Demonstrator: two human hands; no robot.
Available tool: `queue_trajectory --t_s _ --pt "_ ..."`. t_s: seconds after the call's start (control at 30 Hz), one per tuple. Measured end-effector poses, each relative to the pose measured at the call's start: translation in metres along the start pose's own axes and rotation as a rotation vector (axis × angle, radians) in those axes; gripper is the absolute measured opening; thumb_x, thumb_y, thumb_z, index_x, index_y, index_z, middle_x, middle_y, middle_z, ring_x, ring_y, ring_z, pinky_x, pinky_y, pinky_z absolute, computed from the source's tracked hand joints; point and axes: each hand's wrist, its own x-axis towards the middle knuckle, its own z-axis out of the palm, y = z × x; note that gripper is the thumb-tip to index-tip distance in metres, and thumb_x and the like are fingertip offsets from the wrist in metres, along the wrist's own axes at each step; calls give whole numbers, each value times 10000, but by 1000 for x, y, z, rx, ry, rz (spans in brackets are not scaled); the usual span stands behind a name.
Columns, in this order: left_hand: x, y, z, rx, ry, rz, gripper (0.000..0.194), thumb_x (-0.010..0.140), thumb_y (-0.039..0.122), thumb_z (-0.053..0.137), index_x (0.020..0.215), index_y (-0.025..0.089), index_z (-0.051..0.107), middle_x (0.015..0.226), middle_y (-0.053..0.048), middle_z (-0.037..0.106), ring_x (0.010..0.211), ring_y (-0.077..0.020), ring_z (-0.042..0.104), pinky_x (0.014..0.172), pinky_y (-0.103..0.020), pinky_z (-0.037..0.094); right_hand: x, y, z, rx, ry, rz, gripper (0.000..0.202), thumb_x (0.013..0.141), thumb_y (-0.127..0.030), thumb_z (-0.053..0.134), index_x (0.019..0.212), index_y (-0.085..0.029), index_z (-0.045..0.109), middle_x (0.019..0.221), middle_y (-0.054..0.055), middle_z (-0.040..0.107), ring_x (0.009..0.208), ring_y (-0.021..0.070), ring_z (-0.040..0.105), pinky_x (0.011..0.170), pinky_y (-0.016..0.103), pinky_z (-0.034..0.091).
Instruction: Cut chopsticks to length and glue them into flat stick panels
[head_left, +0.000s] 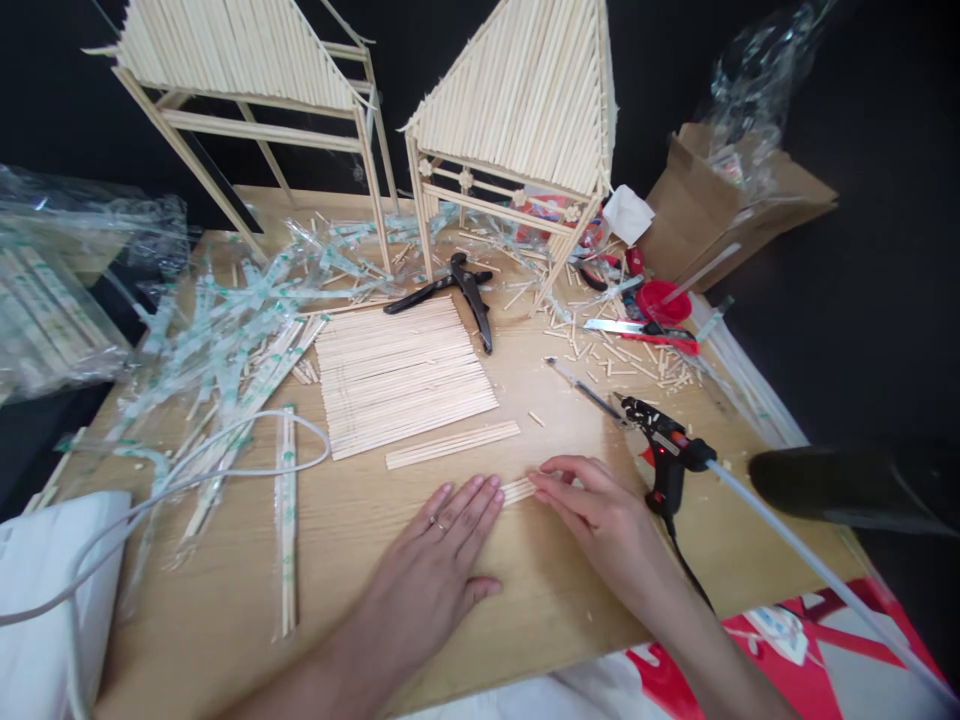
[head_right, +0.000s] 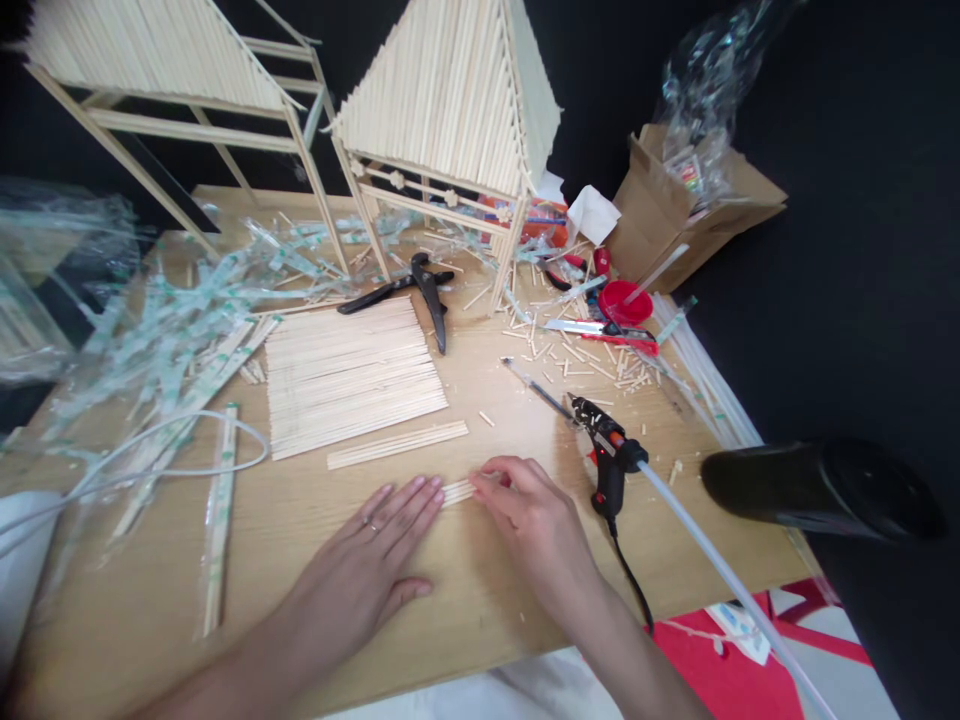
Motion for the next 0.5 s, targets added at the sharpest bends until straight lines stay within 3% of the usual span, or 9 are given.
queue_trajectory --t_s 0.17,0.33,0.5 --pt "-2 1 -1 34 10 -1 661 948 484 343 1484 130 190 1564 -37 166 1444 -192 125 1135 -398 231 2 8 12 102 -35 -66 239 909 -166 538 1052 -250 709 1020 54 650 941 162 601 791 268 517" --pt "-20 11 -17 72 10 -95 731 906 606 299 1469 143 250 1564 -44 172 1454 -223 42 1107 -501 247 5 8 12 137 -31 -47 219 907 -172 539 989 -245 729 990 53 652 911 159 610 770 265 516" --pt "-32 10 -18 77 -35 -121 838 839 639 443 1448 82 298 1541 -124 237 1439 -268 138 1121 -438 272 4 8 11 137 -7 -68 220 907 -189 538 993 -247 732 978 55 656 875 153 622 734 254 520"
